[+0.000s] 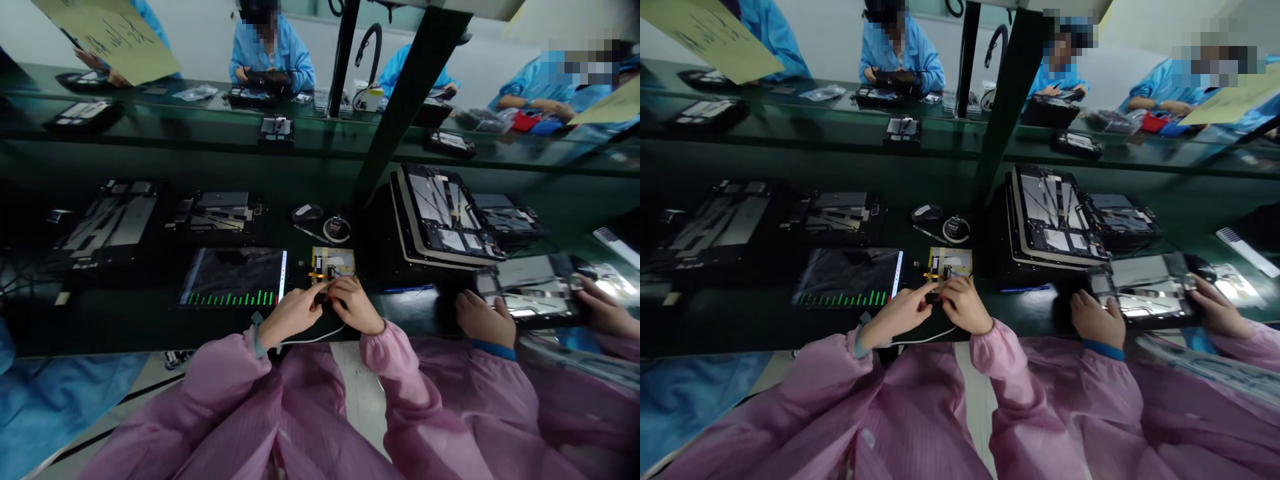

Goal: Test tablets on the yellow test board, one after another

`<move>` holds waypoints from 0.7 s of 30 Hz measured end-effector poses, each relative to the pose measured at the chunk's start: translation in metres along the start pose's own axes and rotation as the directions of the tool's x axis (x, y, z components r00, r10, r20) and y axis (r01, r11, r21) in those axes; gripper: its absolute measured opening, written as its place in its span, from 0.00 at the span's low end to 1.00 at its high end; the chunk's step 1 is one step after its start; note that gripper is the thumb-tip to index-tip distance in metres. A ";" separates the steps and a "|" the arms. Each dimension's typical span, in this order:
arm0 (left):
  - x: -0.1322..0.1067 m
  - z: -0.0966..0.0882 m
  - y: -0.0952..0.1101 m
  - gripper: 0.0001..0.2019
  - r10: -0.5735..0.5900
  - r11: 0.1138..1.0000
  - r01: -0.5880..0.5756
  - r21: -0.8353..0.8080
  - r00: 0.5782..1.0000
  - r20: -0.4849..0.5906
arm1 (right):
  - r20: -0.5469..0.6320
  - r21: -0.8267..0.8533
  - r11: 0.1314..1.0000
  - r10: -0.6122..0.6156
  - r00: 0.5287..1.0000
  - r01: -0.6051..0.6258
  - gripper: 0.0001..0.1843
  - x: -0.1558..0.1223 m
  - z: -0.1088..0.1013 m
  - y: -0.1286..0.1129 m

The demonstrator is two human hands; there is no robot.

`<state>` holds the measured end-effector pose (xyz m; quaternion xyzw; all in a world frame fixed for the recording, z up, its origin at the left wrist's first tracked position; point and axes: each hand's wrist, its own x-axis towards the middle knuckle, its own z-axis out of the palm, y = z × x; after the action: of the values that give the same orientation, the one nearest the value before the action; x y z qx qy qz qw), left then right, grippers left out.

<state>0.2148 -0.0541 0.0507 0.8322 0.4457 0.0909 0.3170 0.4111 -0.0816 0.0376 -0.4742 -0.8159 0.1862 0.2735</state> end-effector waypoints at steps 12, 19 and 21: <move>0.072 -0.014 -0.052 0.07 0.092 0.945 -0.018 0.326 0.973 -0.213 | -0.253 -0.377 0.719 0.527 0.812 -0.584 0.08 0.078 0.051 -0.009; 0.075 -0.005 -0.061 0.11 0.112 0.957 -0.050 0.287 0.972 -0.207 | -0.219 -0.554 0.579 0.593 0.775 -0.599 0.15 0.082 0.062 -0.010; 0.077 -0.005 -0.061 0.11 0.117 0.959 -0.059 0.276 0.972 -0.202 | -0.184 -0.583 0.563 0.611 0.770 -0.586 0.16 0.085 0.059 -0.011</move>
<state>0.2160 0.0341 0.0080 0.8717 0.4480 0.1338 0.1466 0.3332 -0.0152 0.0209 -0.7798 -0.6259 0.0035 0.0098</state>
